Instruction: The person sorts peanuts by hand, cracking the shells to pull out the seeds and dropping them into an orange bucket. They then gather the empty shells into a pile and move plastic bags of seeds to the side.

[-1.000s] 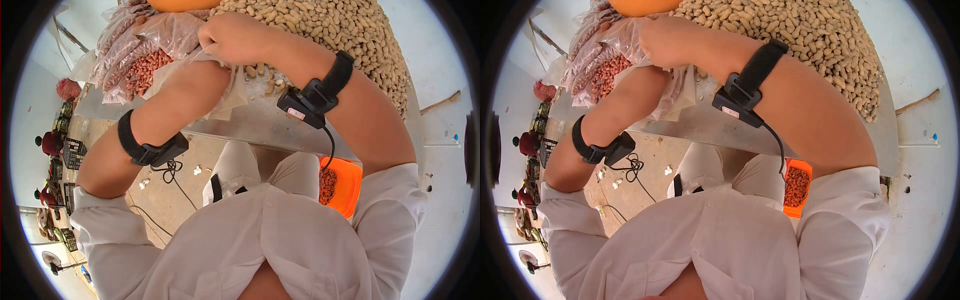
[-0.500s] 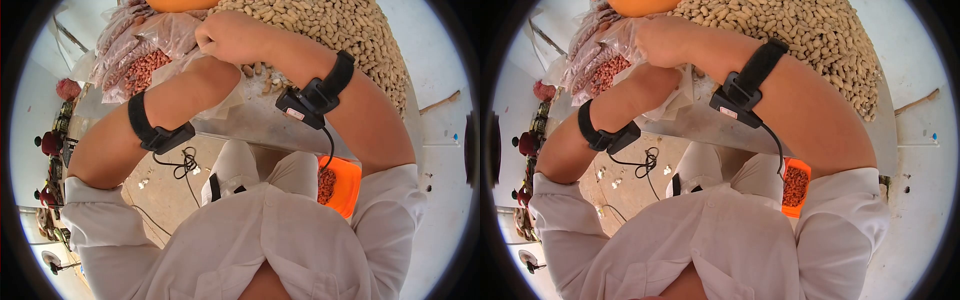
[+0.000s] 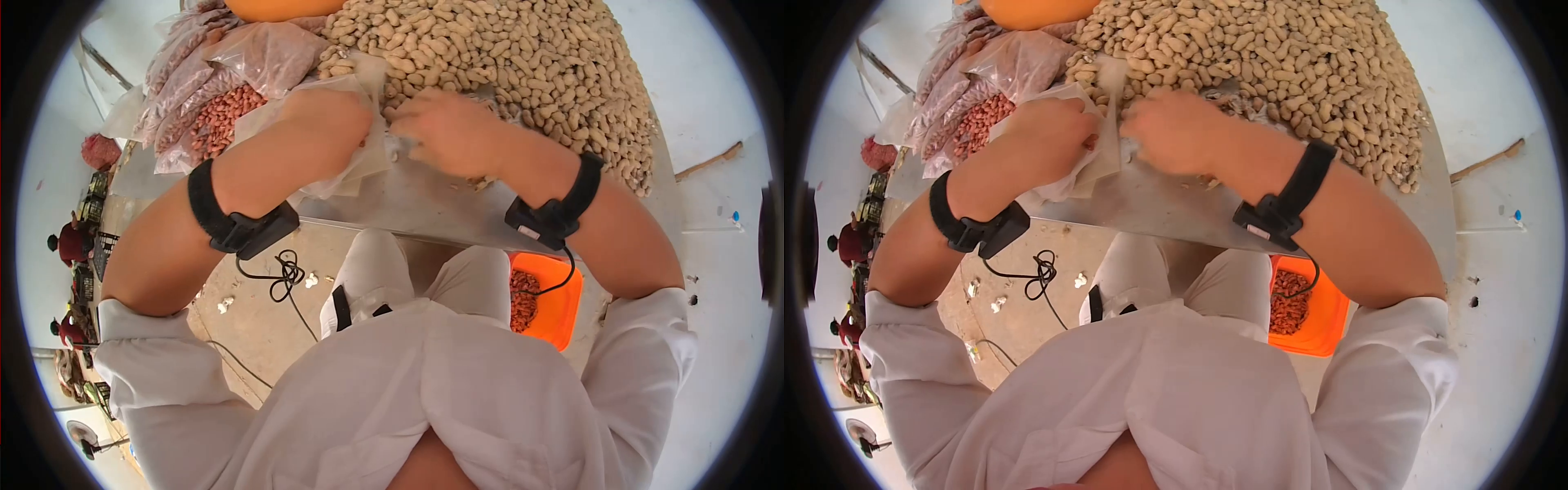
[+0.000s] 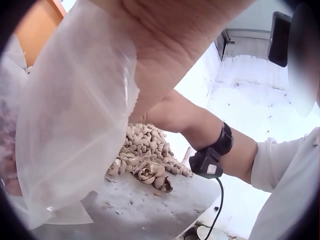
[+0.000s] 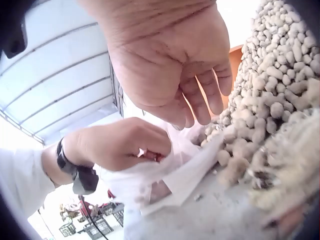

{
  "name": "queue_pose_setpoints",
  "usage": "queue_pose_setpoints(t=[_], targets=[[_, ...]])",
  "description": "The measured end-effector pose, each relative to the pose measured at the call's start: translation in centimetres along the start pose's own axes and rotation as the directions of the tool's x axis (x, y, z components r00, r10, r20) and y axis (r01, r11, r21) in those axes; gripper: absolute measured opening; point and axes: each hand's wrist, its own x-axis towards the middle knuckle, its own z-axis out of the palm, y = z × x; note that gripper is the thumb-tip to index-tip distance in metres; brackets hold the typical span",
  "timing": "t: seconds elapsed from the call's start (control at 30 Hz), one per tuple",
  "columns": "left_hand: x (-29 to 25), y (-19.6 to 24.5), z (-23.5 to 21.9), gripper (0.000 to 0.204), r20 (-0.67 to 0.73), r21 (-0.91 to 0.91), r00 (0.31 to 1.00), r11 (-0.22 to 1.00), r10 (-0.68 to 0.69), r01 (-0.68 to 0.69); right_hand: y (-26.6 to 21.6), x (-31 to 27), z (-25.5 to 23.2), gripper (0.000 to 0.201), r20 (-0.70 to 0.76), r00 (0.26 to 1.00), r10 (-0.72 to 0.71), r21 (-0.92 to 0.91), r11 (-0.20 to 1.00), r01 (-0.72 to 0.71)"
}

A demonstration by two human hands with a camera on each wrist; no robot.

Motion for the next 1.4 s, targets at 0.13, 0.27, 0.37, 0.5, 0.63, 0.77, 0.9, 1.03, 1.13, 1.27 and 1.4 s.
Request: queue_pose_setpoints(t=[0.13,0.27,0.37,0.5,0.63,0.77,0.9,1.03,1.13,1.27,1.4], targets=[[0.2,0.4,-0.5,0.011,0.032,-0.007,0.999,0.999,-0.033,0.034,-1.0,-2.3,-0.2,0.038,0.174,0.981,0.087,-0.002,0.996,-0.088],[0.3,0.8,-0.6,0.012,-0.017,-0.029,0.999,0.999,-0.039,0.039,-0.9,-4.0,-0.1,0.044,0.104,0.987,0.126,-0.064,0.991,-0.119],[0.3,1.0,-0.9,0.013,-0.049,-0.11,0.998,0.993,-0.036,0.031,-1.2,-5.0,-0.5,0.055,0.035,0.971,0.237,-0.126,0.965,-0.231],[0.5,0.9,-1.3,0.014,-0.056,-0.194,0.997,0.98,-0.056,0.045,1.0,-5.3,-0.7,0.07,0.106,0.901,0.421,-0.049,0.907,-0.418],[-0.8,2.1,-2.2,0.014,-0.225,-0.278,0.974,0.959,-0.018,-0.047,2.9,-5.4,-0.5,0.071,0.11,0.895,0.432,0.082,0.894,-0.441],[-2.0,3.2,-2.1,0.014,-0.478,-0.261,0.876,0.94,0.073,-0.22,1.4,-4.9,-0.7,0.072,0.134,0.914,0.384,0.02,0.921,-0.39],[-3.3,3.7,-1.7,0.02,-0.696,-0.149,0.71,0.946,0.107,-0.288,0.4,-4.8,-0.8,0.068,0.154,0.919,0.362,-0.002,0.931,-0.366],[-4.7,3.8,-1.0,0.025,-0.735,-0.154,0.678,0.967,0.024,-0.201,0.6,-5.3,0.2,0.059,0.066,0.952,0.3,0.033,0.953,-0.302],[-5.4,3.7,0.7,0.028,-0.752,-0.254,0.656,0.947,-0.065,-0.197,0.5,-5.5,0.5,0.049,0.025,0.964,0.265,0.021,0.964,-0.265],[-6.3,4.4,2.9,0.032,-0.727,-0.346,0.674,0.919,-0.135,-0.189,0.5,-5.6,0.9,0.041,0.02,0.97,0.243,-0.05,0.969,-0.242],[-6.1,5.2,3.6,0.036,-0.679,-0.404,0.716,0.897,-0.161,-0.181,0.4,-5.6,1.0,0.037,0.015,0.968,0.252,-0.086,0.964,-0.25]])
